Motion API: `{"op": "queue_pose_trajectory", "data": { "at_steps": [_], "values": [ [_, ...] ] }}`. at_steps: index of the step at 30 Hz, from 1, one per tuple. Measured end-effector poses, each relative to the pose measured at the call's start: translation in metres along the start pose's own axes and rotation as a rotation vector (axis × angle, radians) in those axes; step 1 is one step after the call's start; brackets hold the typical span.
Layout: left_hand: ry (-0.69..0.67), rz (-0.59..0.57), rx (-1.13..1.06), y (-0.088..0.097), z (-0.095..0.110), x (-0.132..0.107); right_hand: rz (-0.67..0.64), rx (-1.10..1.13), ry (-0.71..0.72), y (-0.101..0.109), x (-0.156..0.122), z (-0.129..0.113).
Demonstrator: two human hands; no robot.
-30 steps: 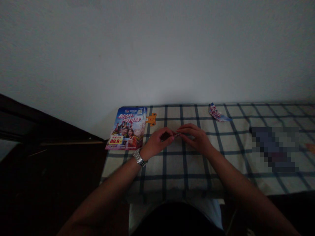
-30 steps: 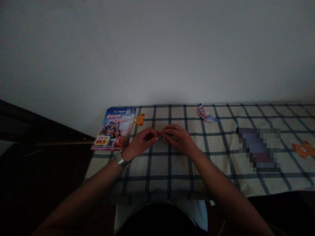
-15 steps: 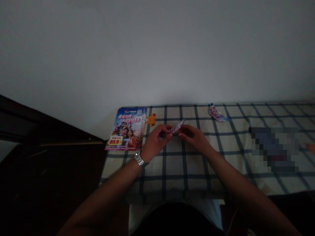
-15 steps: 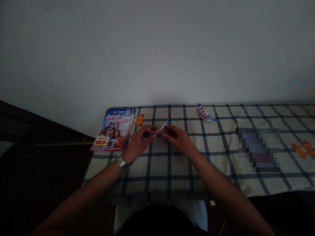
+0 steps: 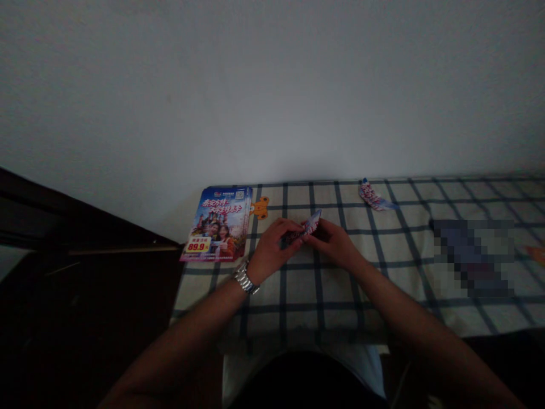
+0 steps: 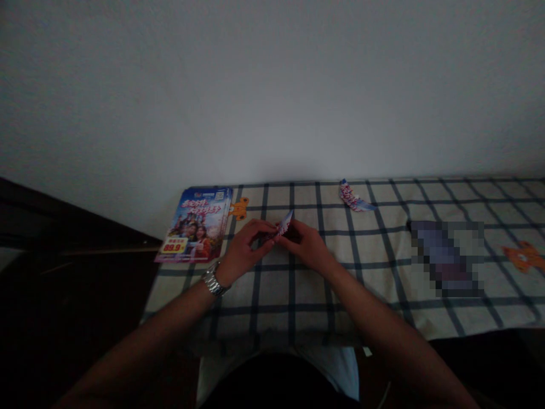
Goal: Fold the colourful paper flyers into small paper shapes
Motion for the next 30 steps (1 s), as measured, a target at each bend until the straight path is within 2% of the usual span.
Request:
{"op": "queue_pose_trajectory", "data": {
  "at_steps": [6,16,23,30],
  "values": [
    [0.033,-0.017,-0.024,0.0010,0.0012,-0.0005,-0.030,0.023,-0.005,-0.0005,-0.0011,-0.0008],
    [0.046,-0.010,-0.067,0.0006,0.0019,-0.0009,-0.032,-0.062,0.010,0.0021,-0.0005,0.0031],
    [0.084,0.017,0.016,0.0010,0.0021,-0.0006,-0.028,-0.072,0.014,0.0021,-0.0004,0.0044],
    [0.046,0.019,0.067,-0.0003,0.0009,-0.0008,-0.009,-0.100,0.012,-0.0010,-0.0012,0.0010]
  ]
}}
Point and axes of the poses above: each hand's wrist, its own x-axis towards the middle knuckle, its own y-axis out of the back of the hand, z = x × y, the point moved 1 cm from there along x, towards the middle knuckle, and after that the axes turned 6 degrees about z, right-handed, at the moved point
